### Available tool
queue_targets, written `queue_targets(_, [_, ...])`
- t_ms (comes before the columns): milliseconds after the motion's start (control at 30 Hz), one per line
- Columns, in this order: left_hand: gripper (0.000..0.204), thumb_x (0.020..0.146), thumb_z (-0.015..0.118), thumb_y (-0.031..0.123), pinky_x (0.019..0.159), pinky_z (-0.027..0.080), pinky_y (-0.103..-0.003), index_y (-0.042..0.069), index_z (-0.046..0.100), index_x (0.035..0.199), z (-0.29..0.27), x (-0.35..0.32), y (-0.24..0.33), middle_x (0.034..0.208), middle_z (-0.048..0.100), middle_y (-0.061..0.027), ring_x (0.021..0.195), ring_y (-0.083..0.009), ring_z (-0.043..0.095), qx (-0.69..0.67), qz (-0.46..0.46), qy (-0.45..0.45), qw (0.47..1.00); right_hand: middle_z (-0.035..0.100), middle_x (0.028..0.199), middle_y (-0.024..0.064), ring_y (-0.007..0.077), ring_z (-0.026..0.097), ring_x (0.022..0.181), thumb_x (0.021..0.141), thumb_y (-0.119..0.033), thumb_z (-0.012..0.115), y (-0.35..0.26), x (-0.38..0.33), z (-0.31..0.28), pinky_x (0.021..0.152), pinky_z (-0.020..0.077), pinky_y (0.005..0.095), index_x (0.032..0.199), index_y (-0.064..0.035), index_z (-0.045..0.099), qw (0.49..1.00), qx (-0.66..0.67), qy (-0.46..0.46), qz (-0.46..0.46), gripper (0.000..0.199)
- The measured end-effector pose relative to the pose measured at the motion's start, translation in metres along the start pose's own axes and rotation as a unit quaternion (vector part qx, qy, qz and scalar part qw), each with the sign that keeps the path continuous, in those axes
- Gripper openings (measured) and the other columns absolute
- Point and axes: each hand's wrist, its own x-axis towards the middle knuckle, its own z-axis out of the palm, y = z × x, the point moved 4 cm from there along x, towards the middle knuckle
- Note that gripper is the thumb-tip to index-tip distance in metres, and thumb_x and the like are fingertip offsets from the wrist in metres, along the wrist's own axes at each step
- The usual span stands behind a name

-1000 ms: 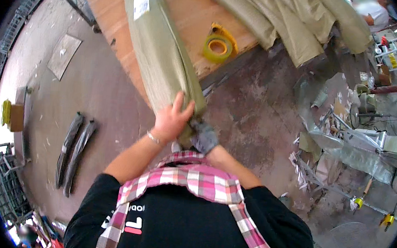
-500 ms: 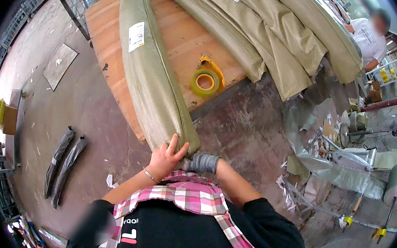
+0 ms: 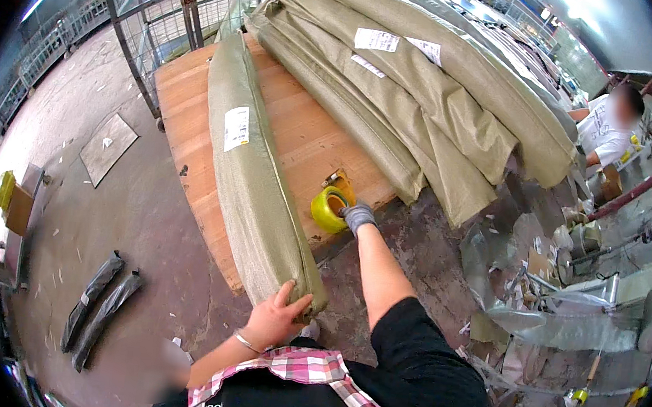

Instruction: The person tapes the ends of long wrapped bundles using a handheld tape dispenser, then moves the finished bundles onto a stack.

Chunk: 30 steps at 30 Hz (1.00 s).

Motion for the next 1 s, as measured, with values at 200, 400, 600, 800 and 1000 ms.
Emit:
queue_targets(200, [0.072, 0.066, 0.070, 0.024, 0.082, 0.043, -0.035, 0.002, 0.032, 0.123, -0.001, 0.014, -0.029, 0.116, 0.043, -0.0172, 0.096, -0.0287, 0.051, -0.351, -0.126, -0.001, 0.928, 0.050, 0.110, 0.0106, 0.0205, 0.049, 0.100, 0.070, -0.002, 0.058, 0.028, -0.129, 0.006, 0.086, 0.0393, 0.0308, 0.114, -0.0026, 0.040, 0.895, 0.383, 0.095, -0.208, 0.048])
queue_targets(400, [0.047, 0.069, 0.056, 0.004, 0.079, 0.042, -0.029, -0.001, 0.035, 0.111, -0.009, 0.014, 0.010, 0.098, 0.048, -0.0083, 0.090, -0.0155, 0.050, -0.635, -0.122, 0.004, 0.763, 0.047, 0.114, 0.0096, 0.0221, 0.047, 0.104, 0.068, -0.018, 0.066, 0.004, -0.246, -0.020, 0.088, 0.0382, 0.0335, 0.122, -0.0053, 0.035, 0.822, 0.489, -0.039, -0.289, 0.064])
queue_targets(600, [0.064, 0.071, 0.064, 0.027, 0.084, 0.040, -0.030, -0.002, 0.034, 0.119, -0.025, 0.009, 0.005, 0.104, 0.048, -0.0109, 0.095, -0.0183, 0.048, -0.382, 0.032, -0.028, 0.923, 0.046, 0.114, 0.0087, 0.0200, 0.045, 0.107, 0.068, -0.022, 0.067, 0.052, -0.284, -0.021, 0.090, 0.0377, 0.0348, 0.123, -0.0061, 0.035, 0.801, 0.527, -0.069, -0.275, 0.065])
queue_targets(800, [0.050, 0.078, 0.056, 0.042, 0.078, 0.039, -0.028, -0.004, 0.054, 0.098, -0.051, -0.004, 0.013, 0.090, 0.055, -0.0069, 0.086, -0.0147, 0.049, -0.545, -0.034, -0.134, 0.827, 0.051, 0.108, 0.0109, 0.0231, 0.054, 0.096, 0.063, -0.026, 0.073, 0.061, -0.329, -0.013, 0.085, 0.0420, 0.0346, 0.125, -0.0065, 0.030, 0.887, 0.124, 0.101, -0.434, 0.078])
queue_targets(1000, [0.031, 0.079, 0.057, 0.029, 0.065, 0.040, -0.023, -0.002, 0.061, 0.085, -0.013, -0.034, 0.019, 0.076, 0.056, -0.0009, 0.071, -0.0103, 0.047, -0.673, -0.086, -0.205, 0.706, 0.055, 0.103, 0.0094, 0.0214, 0.056, 0.089, 0.075, -0.024, 0.061, 0.094, -0.338, 0.055, 0.081, 0.0437, 0.0319, 0.119, -0.0058, 0.037, 0.811, 0.531, -0.213, -0.121, 0.053])
